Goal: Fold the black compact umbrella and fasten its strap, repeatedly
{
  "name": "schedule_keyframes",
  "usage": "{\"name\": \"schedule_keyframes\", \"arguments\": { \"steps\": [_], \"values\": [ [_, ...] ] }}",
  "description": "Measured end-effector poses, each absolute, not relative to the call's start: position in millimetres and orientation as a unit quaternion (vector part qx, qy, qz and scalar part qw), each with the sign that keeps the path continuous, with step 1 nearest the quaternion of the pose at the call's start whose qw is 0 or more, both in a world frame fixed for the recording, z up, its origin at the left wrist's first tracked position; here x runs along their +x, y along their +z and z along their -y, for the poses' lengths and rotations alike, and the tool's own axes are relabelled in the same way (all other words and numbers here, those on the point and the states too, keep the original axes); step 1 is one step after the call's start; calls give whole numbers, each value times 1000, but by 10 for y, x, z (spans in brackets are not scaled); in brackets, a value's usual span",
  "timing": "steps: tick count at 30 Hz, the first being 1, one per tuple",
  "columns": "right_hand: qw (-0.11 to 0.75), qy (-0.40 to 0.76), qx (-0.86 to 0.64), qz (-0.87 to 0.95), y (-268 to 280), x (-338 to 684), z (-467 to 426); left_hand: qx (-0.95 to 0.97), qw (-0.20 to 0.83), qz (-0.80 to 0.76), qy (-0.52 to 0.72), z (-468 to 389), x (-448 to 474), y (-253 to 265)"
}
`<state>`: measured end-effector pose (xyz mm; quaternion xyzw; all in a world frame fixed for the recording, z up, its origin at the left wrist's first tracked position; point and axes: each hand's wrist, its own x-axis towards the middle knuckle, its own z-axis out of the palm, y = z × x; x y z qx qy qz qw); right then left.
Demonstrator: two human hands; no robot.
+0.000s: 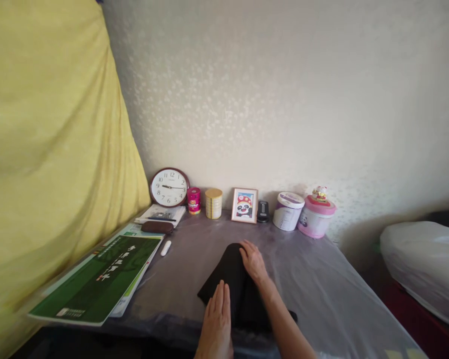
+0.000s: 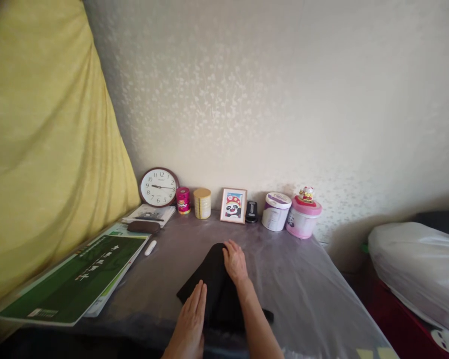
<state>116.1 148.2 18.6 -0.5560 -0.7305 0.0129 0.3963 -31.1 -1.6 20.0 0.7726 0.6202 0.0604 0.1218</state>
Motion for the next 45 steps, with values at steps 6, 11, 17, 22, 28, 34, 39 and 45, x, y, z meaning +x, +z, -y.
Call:
{"name": "schedule_keyframes", "arguments": {
  "steps": [6,11,17,22,28,34,39,45],
  "values": [
    [405,161,-692,576,99,1730,-1154,759,164,-619,116,71,-387,218],
    [365,266,-720,527,38,1820,-922,740,247,-596,188,1,-485,225],
    [366,278,-717,524,113,1692,-918,727,285,-584,223,-46,-541,216],
    [383,231,-700,557,79,1596,-941,719,304,-577,240,-34,-554,187],
    [400,196,-702,555,26,1729,-854,717,307,-579,237,-26,-584,183],
    [469,320,-634,526,241,1632,-815,728,268,-593,216,-10,-543,129],
    [496,344,-596,530,493,1309,-941,736,240,-598,210,31,-521,133],
    [474,336,-605,545,537,926,-1180,749,207,-604,178,23,-520,116]
  ]
}}
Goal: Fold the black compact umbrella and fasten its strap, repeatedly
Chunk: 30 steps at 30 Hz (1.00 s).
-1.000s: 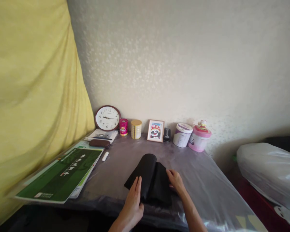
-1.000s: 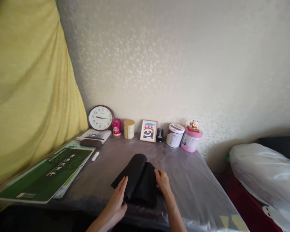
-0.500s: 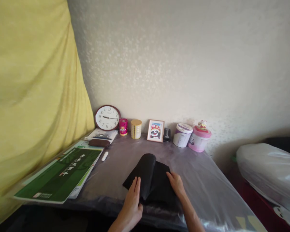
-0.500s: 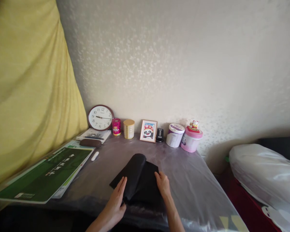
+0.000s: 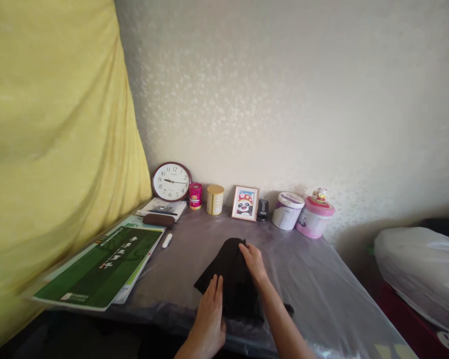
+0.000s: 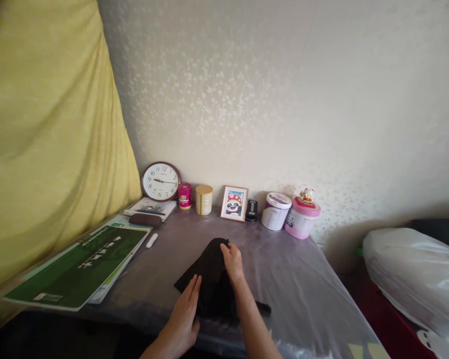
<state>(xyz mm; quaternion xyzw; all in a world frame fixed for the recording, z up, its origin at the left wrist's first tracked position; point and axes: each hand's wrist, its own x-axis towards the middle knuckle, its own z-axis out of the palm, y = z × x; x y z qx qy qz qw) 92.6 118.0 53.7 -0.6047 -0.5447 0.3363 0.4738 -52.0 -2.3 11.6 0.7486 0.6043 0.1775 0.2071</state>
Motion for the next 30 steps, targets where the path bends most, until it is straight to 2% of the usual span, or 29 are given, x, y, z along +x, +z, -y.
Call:
{"name": "schedule_keyframes", "arguments": {
  "steps": [10,16,21,25,30],
  "values": [
    [398,330,-647,561,330,632,-1375,755,185,-612,145,14,-555,117],
    [364,329,-640,591,336,607,-1341,730,138,-624,244,123,-630,-79],
    [329,343,-598,646,439,553,-1273,797,137,-550,207,135,-591,149],
    [326,312,-569,688,536,549,-1144,818,163,-536,131,6,-549,283],
    [358,195,-440,800,504,614,-857,792,165,-576,116,-145,-544,-6]
  ]
}}
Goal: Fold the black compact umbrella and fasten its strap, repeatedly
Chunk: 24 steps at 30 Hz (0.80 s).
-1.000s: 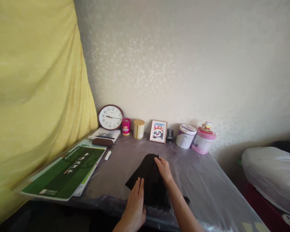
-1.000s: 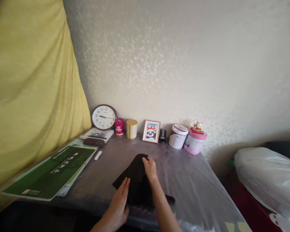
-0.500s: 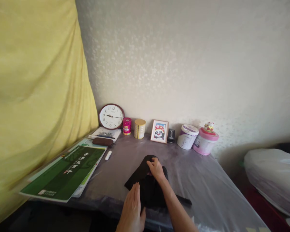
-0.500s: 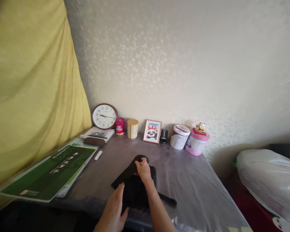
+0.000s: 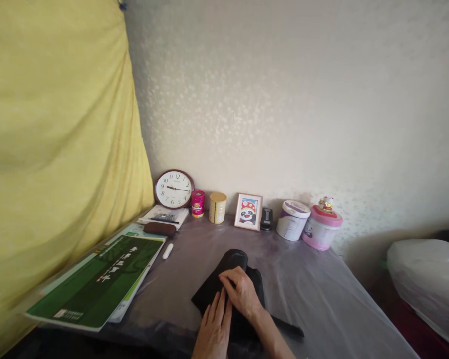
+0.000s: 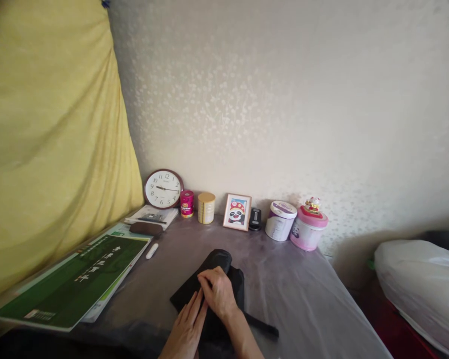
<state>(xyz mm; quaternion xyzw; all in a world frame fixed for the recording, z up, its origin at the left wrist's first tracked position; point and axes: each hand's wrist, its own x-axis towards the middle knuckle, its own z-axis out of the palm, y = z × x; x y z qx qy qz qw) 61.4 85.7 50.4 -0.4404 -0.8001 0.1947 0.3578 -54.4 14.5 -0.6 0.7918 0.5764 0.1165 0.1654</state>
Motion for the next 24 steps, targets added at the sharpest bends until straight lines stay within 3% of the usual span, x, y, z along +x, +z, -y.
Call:
{"name": "schedule_keyframes", "arguments": {
  "steps": [4,8,13,21,24],
  "values": [
    [335,136,-419,833,334,692,-960,788,144,-576,166,-222,-535,-320],
    [325,81,-491,804,238,774,-1383,768,140,-608,146,-269,-463,-392],
    [383,-6,-608,695,168,867,-1542,730,139,-662,96,-245,-418,-285],
    [322,25,-687,651,-126,600,-1133,724,165,-652,156,-177,-254,-224],
    [314,27,-700,640,-142,514,-1113,725,235,-628,155,-91,-403,-144]
  ]
}}
